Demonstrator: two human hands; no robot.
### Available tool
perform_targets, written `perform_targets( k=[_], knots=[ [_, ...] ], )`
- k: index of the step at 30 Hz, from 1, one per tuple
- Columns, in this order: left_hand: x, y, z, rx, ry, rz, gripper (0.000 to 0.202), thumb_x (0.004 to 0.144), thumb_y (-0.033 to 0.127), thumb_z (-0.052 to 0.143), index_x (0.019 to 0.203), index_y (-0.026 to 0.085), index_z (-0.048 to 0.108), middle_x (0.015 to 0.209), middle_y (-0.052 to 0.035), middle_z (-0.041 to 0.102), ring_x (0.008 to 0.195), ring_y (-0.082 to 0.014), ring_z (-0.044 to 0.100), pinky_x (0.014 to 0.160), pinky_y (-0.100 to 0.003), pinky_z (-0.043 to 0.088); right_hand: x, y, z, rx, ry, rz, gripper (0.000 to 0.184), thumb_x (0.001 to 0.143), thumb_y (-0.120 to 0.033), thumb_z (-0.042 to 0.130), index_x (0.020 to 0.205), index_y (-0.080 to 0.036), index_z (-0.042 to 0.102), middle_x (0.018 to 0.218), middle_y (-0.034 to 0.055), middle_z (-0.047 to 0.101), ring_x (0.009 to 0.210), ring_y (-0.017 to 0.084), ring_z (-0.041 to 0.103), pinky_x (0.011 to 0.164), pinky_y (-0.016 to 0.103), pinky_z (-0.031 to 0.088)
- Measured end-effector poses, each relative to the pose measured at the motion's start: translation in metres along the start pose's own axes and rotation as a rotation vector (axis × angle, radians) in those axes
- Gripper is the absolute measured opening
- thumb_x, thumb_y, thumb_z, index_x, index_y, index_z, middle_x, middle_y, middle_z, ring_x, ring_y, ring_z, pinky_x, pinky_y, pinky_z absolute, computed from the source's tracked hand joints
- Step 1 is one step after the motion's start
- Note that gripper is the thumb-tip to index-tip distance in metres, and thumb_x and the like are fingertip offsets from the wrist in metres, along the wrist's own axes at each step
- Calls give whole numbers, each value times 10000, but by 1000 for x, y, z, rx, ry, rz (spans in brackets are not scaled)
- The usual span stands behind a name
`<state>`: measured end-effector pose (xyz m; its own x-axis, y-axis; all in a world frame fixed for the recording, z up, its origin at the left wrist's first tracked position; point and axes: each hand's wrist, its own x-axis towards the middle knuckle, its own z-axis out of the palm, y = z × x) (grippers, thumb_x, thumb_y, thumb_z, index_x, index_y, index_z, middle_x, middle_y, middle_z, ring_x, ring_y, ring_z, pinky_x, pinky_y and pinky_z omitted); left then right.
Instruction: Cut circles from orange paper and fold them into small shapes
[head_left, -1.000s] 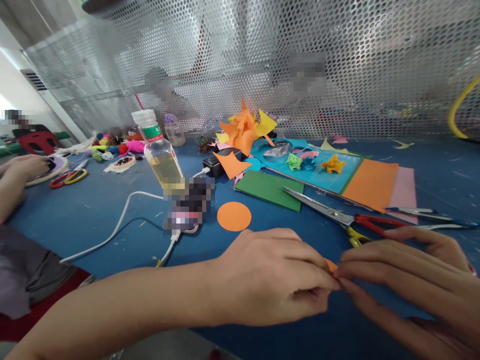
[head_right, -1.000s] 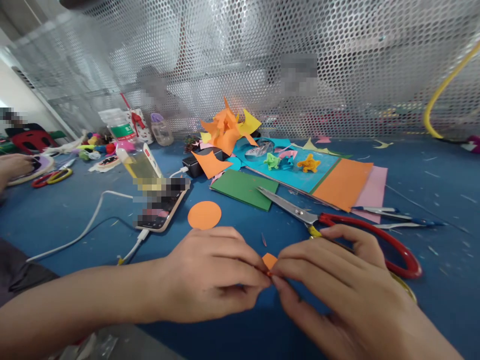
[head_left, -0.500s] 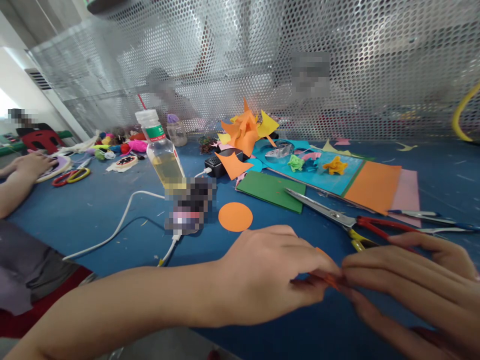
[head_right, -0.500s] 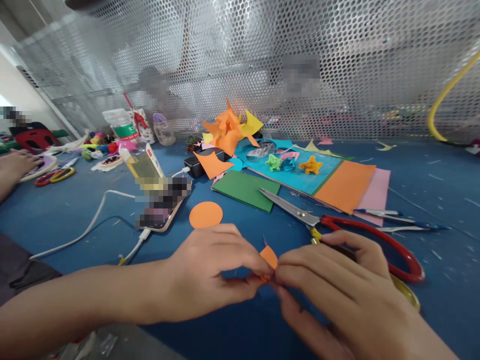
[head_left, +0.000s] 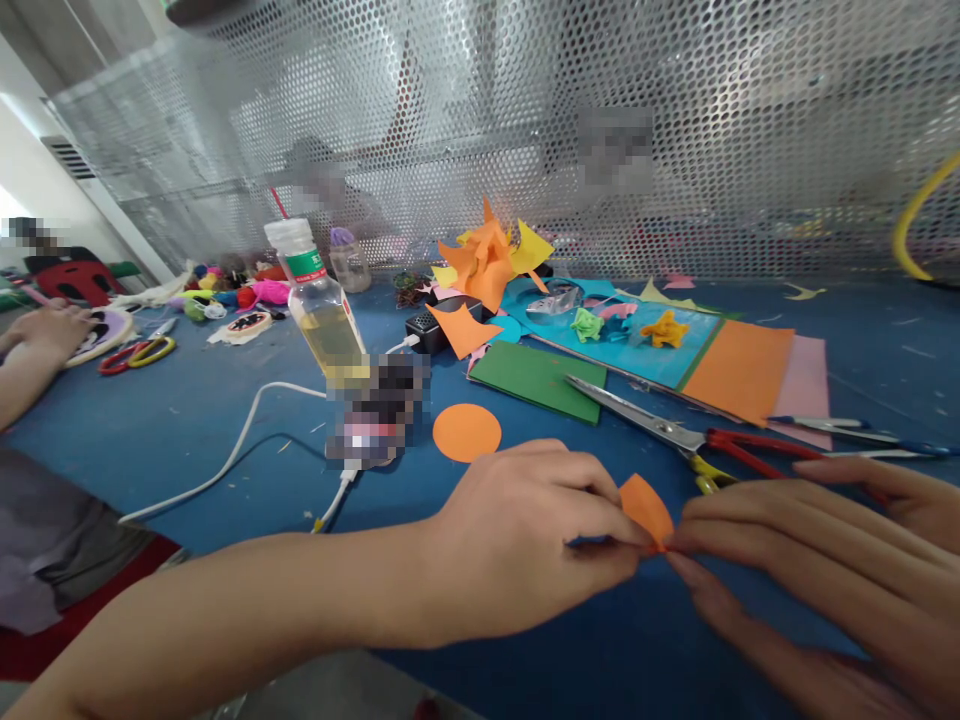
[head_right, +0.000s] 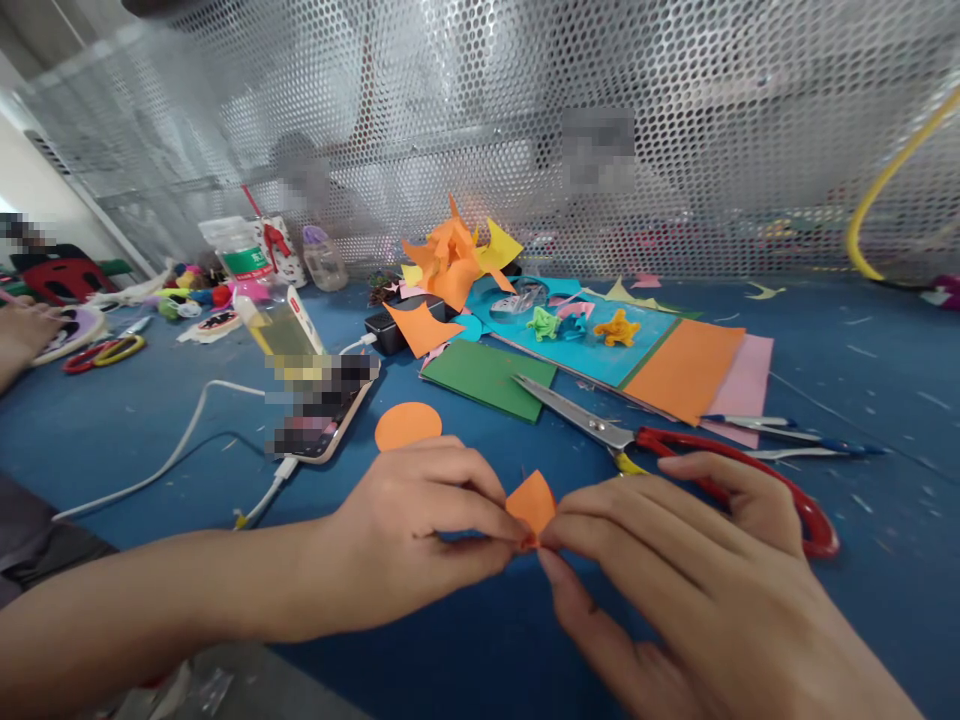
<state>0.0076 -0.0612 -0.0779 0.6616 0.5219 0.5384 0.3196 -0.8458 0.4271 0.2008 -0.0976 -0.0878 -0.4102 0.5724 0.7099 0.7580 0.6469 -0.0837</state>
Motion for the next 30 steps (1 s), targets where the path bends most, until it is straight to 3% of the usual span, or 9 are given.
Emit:
perform_targets(
  k=[12,17,22,25,30],
  knots=[
    [0,1,2,-36,-26,28,114,776,209,630,682,145,638,726,9,651,673,-75,583,683,-186,438,-8,-6,6,8,-47,-85,194,882,-190,343,826,-246,521,709,-41,637,631,147,603,773,348,310],
    [0,0,2,-54,-25,-4,122,785,212,620,687,140,633,741,2,648,688,-78,583,675,-181,440,-8,-5,3,14,-111,-81,144,872,-212,383,891,-247,521,774,-29,646,688,167,614,797,370,306],
    [1,1,-1,-76,-77,-59,151,833,264,567,778,158,659,816,-8,652,771,-85,608,688,-167,462,-6,2,0,50,-30,-80,54,826,-225,485,857,-255,518,743,-38,640,660,167,605,769,379,324],
    [3,1,-3,-105,-42,-38,133,829,248,579,798,150,663,841,-17,670,792,-91,621,718,-173,477,-6,6,-5,46,-34,-90,152,798,-214,523,945,-248,512,832,7,625,753,197,593,780,385,356],
    [7,1,-6,-204,22,9,108,798,189,623,816,93,668,796,-53,705,771,-109,637,733,-191,493,-10,8,-11,45,-127,-53,275,797,-214,449,1069,-214,494,1048,74,563,1002,249,516,811,378,380]
  ],
)
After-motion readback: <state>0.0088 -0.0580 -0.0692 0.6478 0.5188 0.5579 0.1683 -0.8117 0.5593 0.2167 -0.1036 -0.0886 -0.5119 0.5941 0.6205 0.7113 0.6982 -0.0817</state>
